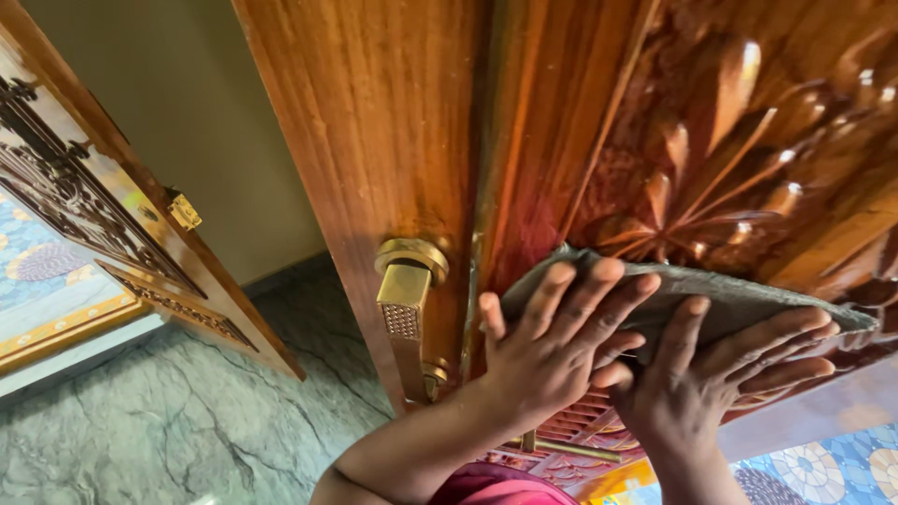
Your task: The person wipes the surface of a wooden door with a cloth. They focus on the area around the handle and the carved details, moving the cloth back and forth repeatedly.
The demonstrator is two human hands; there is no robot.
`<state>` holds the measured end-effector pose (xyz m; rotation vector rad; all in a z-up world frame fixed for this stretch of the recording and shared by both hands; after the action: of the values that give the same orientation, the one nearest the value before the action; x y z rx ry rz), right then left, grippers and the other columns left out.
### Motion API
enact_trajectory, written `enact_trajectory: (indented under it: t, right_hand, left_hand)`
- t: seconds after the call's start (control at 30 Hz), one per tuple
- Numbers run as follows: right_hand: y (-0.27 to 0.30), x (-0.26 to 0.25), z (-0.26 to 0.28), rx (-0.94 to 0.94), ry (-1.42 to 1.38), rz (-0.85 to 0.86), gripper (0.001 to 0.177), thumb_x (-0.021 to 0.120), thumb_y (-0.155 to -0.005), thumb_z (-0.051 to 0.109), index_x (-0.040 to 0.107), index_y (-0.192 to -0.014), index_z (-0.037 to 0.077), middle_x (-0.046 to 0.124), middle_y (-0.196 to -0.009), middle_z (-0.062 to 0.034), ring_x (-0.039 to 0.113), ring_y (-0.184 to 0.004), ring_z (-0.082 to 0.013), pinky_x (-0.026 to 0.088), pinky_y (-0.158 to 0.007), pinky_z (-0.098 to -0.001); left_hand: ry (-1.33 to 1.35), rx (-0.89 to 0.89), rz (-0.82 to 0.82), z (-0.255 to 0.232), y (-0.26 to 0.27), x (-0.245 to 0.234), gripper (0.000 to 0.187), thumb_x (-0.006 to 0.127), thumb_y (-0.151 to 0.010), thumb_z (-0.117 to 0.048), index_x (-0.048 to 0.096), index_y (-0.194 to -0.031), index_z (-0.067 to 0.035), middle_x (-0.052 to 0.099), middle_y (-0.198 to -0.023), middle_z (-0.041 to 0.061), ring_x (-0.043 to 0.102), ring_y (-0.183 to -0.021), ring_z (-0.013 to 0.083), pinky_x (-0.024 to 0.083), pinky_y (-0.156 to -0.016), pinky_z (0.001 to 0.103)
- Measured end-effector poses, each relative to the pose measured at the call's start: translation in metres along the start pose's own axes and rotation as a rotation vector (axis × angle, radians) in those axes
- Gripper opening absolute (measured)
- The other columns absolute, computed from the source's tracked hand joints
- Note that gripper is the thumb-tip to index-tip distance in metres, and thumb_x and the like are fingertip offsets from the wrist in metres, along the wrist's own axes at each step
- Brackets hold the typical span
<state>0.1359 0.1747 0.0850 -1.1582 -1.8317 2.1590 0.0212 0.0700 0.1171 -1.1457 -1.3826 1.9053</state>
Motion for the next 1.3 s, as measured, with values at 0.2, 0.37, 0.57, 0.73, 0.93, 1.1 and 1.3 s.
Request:
enact_trajectory:
  t: [0.2,0.37,0.57,0.73,0.93,1.1,1.3]
  right_hand:
    - [0.045,0.043,0.006,-0.147,0.029,0.044,0.091,0.042,-0.097,0.077,-0.001,-0.167,0.037,-0.015,-0.162,-0.0381,-0.019,-0.153,-0.0561,-0.018,-0.113,-0.0788]
    - [0.133,0.086,0.004,-0.191,-0.092,0.171,0.084,0.053,-0.095,0.062,0.019,-0.164,0.026,-0.008,-0.16,-0.0478,-0.016,-0.149,-0.0647,-0.016,-0.107,-0.0879]
    - [0.172,0.094,-0.021,0.104,-0.11,0.239,0.091,0.044,-0.086,0.067,0.018,-0.16,0.021,-0.009,-0.156,-0.0496,-0.01,-0.15,-0.0652,-0.01,-0.11,-0.0864]
    - [0.111,0.053,-0.004,0.045,-0.152,0.042,0.096,0.03,-0.103,0.074,-0.007,-0.169,0.016,-0.012,-0.159,-0.048,-0.01,-0.151,-0.0676,-0.008,-0.118,-0.0841]
    - [0.042,0.03,0.04,-0.068,-0.038,-0.019,0.095,0.022,-0.093,0.083,-0.009,-0.167,0.032,-0.021,-0.163,-0.0336,-0.018,-0.152,-0.0543,-0.016,-0.112,-0.0786]
    - [0.074,0.061,0.063,-0.186,-0.087,0.069,0.09,0.043,-0.098,0.079,0.005,-0.169,0.037,-0.017,-0.164,-0.0336,-0.019,-0.153,-0.0544,-0.015,-0.109,-0.0827]
    - [0.158,0.102,0.054,-0.187,-0.142,0.229,0.073,0.063,-0.086,0.061,0.045,-0.15,0.033,0.029,-0.144,-0.0426,0.021,-0.143,-0.0639,-0.005,-0.108,-0.0894]
  left_hand:
    - [0.103,-0.071,0.102,0.021,0.078,0.024,0.083,0.033,-0.11,-0.075,0.014,-0.173,-0.024,-0.004,-0.175,0.021,-0.01,-0.16,0.0423,-0.016,-0.12,0.069]
    - [0.174,-0.073,0.105,0.005,0.167,0.063,0.095,0.038,-0.107,-0.077,0.002,-0.172,-0.018,-0.008,-0.172,0.03,-0.017,-0.156,0.0512,-0.012,-0.118,0.075]
    - [0.212,0.195,0.46,-0.044,0.193,0.082,0.078,0.028,-0.111,-0.068,0.013,-0.174,-0.024,-0.005,-0.176,0.021,-0.01,-0.161,0.0447,-0.012,-0.122,0.061]
    - [0.056,0.213,0.044,-0.027,0.098,0.034,0.071,0.016,-0.112,-0.063,0.009,-0.174,-0.028,-0.003,-0.179,0.009,-0.007,-0.165,0.0269,-0.017,-0.126,0.054]
    - [0.012,-0.051,0.012,0.034,0.075,0.011,0.074,0.024,-0.114,-0.068,0.008,-0.173,-0.025,-0.001,-0.176,0.011,-0.004,-0.164,0.0319,-0.014,-0.13,0.056]
    - [0.212,-0.207,0.081,0.054,0.139,0.036,0.088,0.029,-0.106,-0.072,0.01,-0.169,-0.013,0.008,-0.168,0.037,0.019,-0.153,0.0637,0.018,-0.126,0.068]
    - [0.24,-0.163,0.323,0.031,0.253,0.086,0.097,0.039,-0.1,-0.077,0.021,-0.162,-0.004,0.007,-0.158,0.05,0.019,-0.138,0.0789,0.024,-0.106,0.084]
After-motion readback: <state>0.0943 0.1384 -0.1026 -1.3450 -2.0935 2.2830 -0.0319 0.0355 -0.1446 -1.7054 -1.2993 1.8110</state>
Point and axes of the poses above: each hand's wrist, its own y-axis away from the middle knuckle, its own x-axis out of the palm, z = x × y, the point moved 5 cm from there along -y, towards the middle knuckle
